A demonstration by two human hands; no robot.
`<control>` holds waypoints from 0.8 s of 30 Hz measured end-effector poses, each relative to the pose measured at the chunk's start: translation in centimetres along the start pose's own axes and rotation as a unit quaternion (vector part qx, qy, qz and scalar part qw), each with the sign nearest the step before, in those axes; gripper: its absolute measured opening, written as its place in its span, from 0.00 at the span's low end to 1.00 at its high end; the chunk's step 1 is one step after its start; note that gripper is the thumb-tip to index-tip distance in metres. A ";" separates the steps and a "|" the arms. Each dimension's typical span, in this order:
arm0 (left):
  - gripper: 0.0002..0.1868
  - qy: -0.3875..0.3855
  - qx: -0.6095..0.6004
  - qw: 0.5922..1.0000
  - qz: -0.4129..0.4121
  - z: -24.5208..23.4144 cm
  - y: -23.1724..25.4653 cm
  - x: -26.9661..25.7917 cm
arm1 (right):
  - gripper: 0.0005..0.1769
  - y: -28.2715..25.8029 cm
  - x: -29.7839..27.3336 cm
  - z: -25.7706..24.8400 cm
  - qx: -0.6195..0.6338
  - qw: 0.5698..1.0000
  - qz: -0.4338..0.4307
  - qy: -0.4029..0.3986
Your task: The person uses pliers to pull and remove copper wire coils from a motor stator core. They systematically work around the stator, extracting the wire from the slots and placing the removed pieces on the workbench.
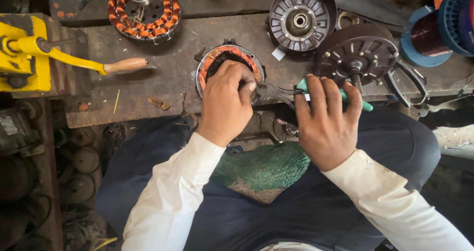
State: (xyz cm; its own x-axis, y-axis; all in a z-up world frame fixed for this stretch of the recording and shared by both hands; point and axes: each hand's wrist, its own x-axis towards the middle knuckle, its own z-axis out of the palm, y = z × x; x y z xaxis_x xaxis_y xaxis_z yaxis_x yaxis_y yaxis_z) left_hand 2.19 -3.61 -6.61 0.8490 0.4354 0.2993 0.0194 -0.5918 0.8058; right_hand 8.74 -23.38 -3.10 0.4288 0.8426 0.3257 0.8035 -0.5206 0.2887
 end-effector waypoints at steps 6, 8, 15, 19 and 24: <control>0.08 0.001 -0.005 1.000 0.008 -0.1 -0.1 0.1 | 0.12 0.2 0.5 -0.6 0.002 1.000 -0.009 0.003; 0.08 0.004 0.001 1.000 0.010 -0.1 -0.1 0.1 | 0.12 0.3 0.8 -0.7 -0.001 1.000 -0.015 0.001; 0.08 0.011 0.003 1.000 0.010 0.2 -0.2 -0.1 | 0.06 0.2 1.2 -0.3 -0.047 0.997 -0.046 -0.027; 0.08 0.020 0.013 1.000 0.000 0.6 -0.3 -0.2 | 0.05 1.6 1.2 1.1 -0.001 0.989 -0.076 -0.125; 0.07 0.063 -0.033 0.997 -0.012 0.3 -0.3 0.0 | 0.15 1.6 0.7 3.3 0.273 0.953 0.042 -0.121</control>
State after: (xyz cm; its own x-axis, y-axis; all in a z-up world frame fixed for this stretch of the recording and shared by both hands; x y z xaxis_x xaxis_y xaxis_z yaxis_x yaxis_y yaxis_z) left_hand 2.32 -3.64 -7.05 0.7756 0.5332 0.3379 0.0009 -0.5362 0.8441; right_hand 11.71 -23.16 -5.33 0.5309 0.8425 0.0913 0.8288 -0.4937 -0.2632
